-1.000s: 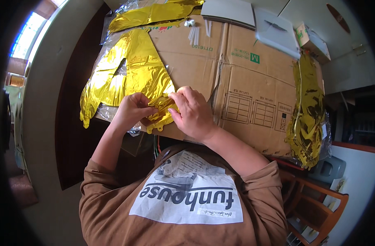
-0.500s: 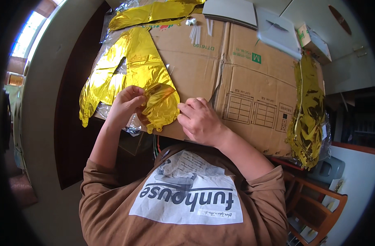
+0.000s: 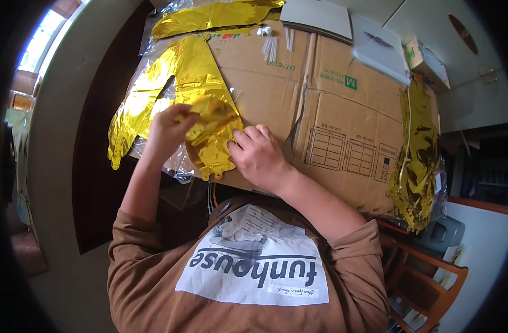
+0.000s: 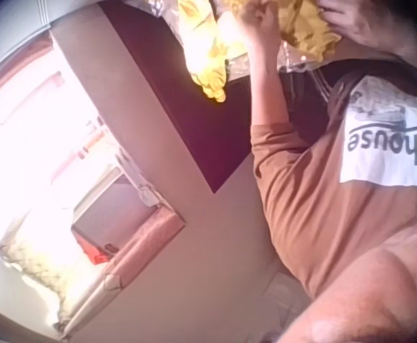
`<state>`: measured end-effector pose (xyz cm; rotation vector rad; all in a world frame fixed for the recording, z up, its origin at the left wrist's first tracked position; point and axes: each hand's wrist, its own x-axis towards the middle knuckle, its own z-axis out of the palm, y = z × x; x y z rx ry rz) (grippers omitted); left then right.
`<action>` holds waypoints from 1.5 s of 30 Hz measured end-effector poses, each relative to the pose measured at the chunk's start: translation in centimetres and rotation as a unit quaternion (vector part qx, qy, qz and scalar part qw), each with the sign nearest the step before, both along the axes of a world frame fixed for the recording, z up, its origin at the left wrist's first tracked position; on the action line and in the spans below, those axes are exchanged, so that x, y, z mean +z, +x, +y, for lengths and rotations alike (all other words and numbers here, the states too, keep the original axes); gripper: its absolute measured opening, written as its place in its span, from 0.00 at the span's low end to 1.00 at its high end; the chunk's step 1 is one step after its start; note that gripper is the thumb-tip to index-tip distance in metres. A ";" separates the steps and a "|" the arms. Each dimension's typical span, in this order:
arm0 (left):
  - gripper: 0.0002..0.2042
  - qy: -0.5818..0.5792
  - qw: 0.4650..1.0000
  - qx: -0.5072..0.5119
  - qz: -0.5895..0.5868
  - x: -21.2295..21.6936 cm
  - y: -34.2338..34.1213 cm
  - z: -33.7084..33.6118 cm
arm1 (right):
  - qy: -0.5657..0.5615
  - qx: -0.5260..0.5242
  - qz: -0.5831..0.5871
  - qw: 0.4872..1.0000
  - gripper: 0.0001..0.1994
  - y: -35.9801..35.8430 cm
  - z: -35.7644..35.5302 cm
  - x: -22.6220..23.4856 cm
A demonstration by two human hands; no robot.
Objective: Folding gold foil alphabet balloons and placing them into plastic packaging sleeves with instructional cardboard inserts.
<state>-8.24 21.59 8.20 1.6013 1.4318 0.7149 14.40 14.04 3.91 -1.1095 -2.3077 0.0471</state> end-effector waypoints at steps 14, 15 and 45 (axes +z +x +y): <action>0.24 0.302 0.892 0.143 0.303 0.5 -7.7 9.1 | -0.042 0.050 0.012 0.998 0.14 -0.3 5.5 2.4; 0.31 0.290 0.876 0.140 0.360 2.0 -5.6 8.5 | -0.027 0.047 0.011 0.998 0.14 -0.5 6.6 2.2; 0.34 -0.004 0.942 -0.036 0.333 3.6 -6.1 16.1 | -0.101 0.018 -0.037 0.994 0.25 -3.0 15.5 0.8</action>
